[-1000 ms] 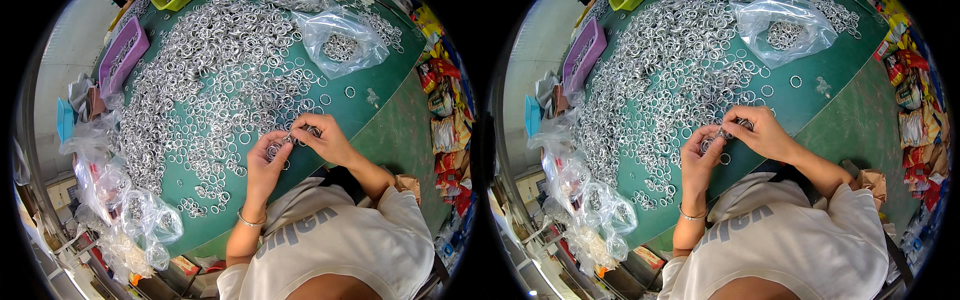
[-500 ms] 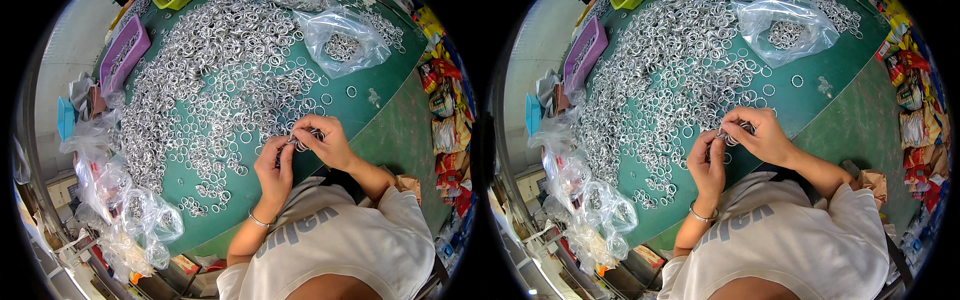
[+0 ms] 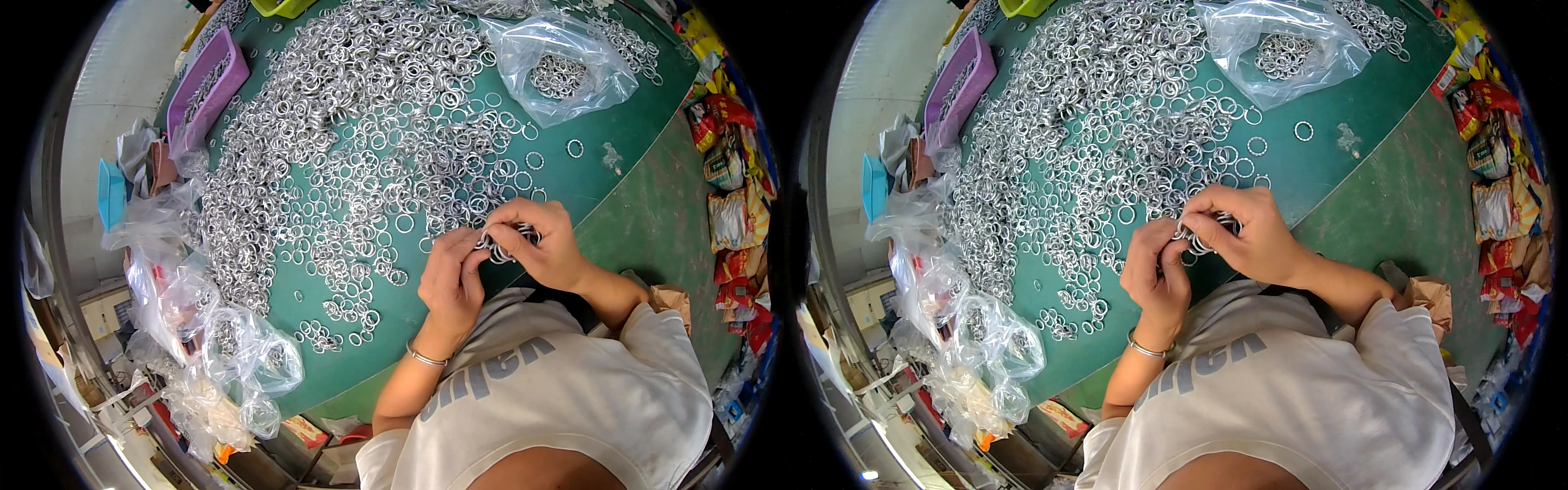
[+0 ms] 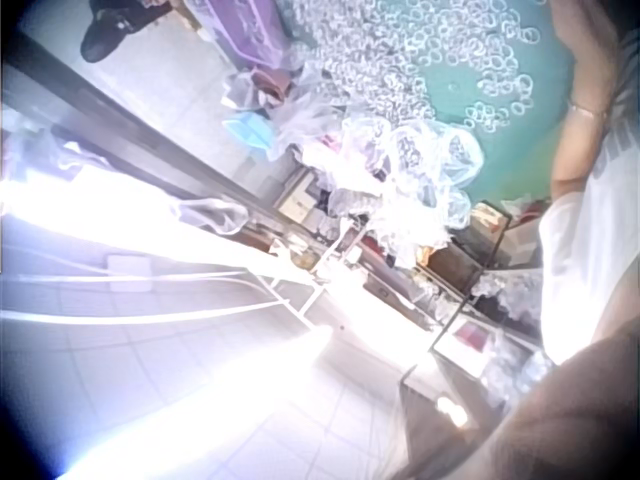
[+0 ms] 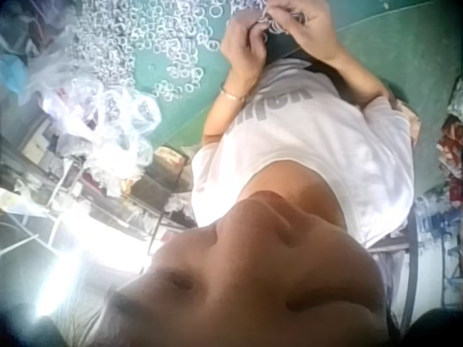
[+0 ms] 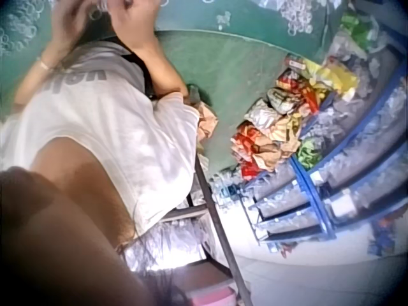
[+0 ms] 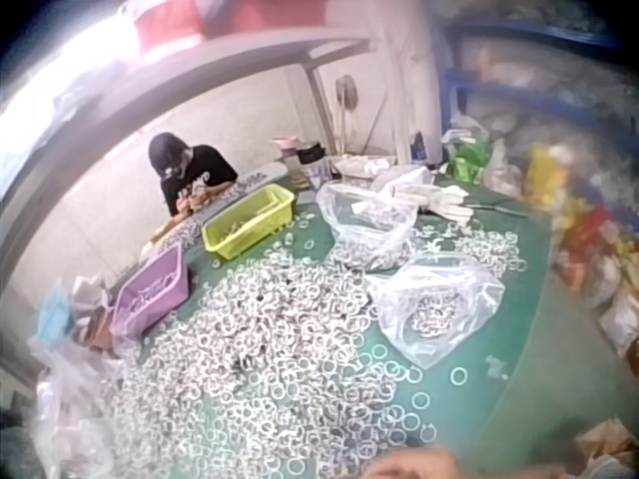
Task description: The person sorts and counts metal rings by hand on a green worktable, picking them from a large pile and grouping them into sets.
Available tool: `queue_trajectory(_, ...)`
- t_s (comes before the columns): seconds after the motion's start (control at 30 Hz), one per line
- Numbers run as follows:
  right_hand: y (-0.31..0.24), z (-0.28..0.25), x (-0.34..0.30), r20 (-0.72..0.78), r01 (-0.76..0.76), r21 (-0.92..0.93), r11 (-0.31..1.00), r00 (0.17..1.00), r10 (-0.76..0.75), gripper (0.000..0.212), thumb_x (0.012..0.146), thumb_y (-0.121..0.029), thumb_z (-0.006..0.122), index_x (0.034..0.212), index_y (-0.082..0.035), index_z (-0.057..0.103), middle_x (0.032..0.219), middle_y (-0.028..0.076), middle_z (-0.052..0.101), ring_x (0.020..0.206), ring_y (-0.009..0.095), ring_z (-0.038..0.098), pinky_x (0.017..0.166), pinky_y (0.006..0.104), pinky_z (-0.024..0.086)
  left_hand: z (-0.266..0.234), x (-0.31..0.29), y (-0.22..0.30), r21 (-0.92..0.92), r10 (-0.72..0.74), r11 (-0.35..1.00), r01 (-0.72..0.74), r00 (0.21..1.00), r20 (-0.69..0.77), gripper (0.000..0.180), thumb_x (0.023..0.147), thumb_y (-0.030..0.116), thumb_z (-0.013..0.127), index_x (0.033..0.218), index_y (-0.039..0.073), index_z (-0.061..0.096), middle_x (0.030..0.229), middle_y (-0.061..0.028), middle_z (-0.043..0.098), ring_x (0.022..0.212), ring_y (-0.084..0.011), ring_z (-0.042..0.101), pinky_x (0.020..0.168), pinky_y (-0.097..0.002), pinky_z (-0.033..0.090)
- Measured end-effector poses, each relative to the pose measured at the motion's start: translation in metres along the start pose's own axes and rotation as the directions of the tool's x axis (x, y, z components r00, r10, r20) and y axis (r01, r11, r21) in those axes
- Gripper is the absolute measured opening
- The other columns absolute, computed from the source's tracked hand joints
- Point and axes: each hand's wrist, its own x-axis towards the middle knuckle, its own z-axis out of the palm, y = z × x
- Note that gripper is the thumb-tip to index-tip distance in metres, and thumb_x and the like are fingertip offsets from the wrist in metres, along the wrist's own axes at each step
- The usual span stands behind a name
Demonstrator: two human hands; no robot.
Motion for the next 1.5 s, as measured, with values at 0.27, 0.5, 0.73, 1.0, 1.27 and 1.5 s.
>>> queue_trajectory(0.27, 0.011, 0.011, 0.000, -0.055, 0.278, -0.366, 0.888, 0.946, -0.319, 0.005, 0.083, -0.006, 0.058, 0.083, -0.001, 0.059, 0.068, 0.010, 0.061, 0.054, 0.021, 0.059, 0.048, 0.0291, 0.045, -0.001, -0.006, 0.000, -0.333, -0.436, 0.833, 0.442, 0.895, 0.097, 0.009, 0.085, 0.005, 0.057, 0.085, -0.004, 0.059, 0.080, -0.0067, 0.060, 0.056, -0.0056, 0.047, 0.049, -0.0187, 0.036)
queue_trajectory(0.5, 0.021, -0.011, 0.018, 0.092, 0.138, -0.476, 0.869, 0.990, -0.106, 0.011, 0.083, -0.014, 0.057, 0.084, -0.004, 0.060, 0.072, 0.014, 0.061, 0.062, 0.033, 0.059, 0.054, 0.0398, 0.046, -0.023, 0.011, -0.018, 0.135, -0.240, 0.963, 0.235, 0.971, 0.018, 0.008, 0.081, -0.004, 0.057, 0.087, -0.002, 0.061, 0.080, -0.0093, 0.062, 0.068, -0.0148, 0.056, 0.061, -0.0235, 0.044)
queue_trajectory(0.73, 0.027, -0.032, 0.056, -0.033, 0.163, -0.774, 0.611, 0.954, -0.297, 0.010, 0.080, -0.015, 0.060, 0.081, -0.005, 0.062, 0.071, 0.012, 0.062, 0.060, 0.033, 0.058, 0.053, 0.0403, 0.046, -0.047, 0.031, -0.025, 0.391, -0.188, 0.910, 0.141, 0.978, 0.086, 0.014, 0.082, -0.004, 0.053, 0.092, -0.001, 0.063, 0.081, -0.0137, 0.062, 0.070, -0.0234, 0.059, 0.065, -0.0293, 0.046)
queue_trajectory(1.0, 0.037, -0.020, 0.074, 0.221, 0.235, -0.884, 0.403, 0.972, -0.083, 0.010, 0.080, -0.016, 0.060, 0.084, -0.008, 0.061, 0.067, 0.011, 0.061, 0.059, 0.031, 0.059, 0.051, 0.0405, 0.045, -0.004, 0.079, -0.047, 0.514, -0.182, 0.856, -0.062, 0.893, 0.411, 0.026, 0.081, -0.001, 0.050, 0.105, 0.003, 0.059, 0.082, -0.0180, 0.061, 0.070, -0.0341, 0.061, 0.059, -0.0396, 0.048)
queue_trajectory(1.27, 0.013, -0.056, 0.063, 0.094, -0.004, -0.512, 0.859, 0.994, 0.060, 0.010, 0.082, -0.011, 0.059, 0.083, -0.001, 0.060, 0.065, 0.012, 0.058, 0.055, 0.023, 0.055, 0.052, 0.0321, 0.041, -0.037, 0.055, -0.037, 0.636, -0.304, 0.764, -0.109, 0.809, 0.504, 0.019, 0.083, 0.008, 0.052, 0.099, 0.008, 0.062, 0.081, -0.0145, 0.064, 0.064, -0.0331, 0.061, 0.054, -0.0397, 0.048)
queue_trajectory(1.5, 0.002, -0.062, 0.066, 0.262, 0.107, -0.682, 0.723, 0.959, 0.106, 0.010, 0.081, -0.013, 0.059, 0.082, -0.003, 0.059, 0.065, 0.014, 0.059, 0.060, 0.030, 0.057, 0.055, 0.0393, 0.042, -0.077, 0.034, -0.032, 0.622, -0.355, 0.783, 0.007, 0.826, 0.438, 0.028, 0.074, -0.003, 0.052, 0.098, 0.007, 0.062, 0.078, -0.0130, 0.062, 0.064, -0.0314, 0.061, 0.055, -0.0386, 0.048)
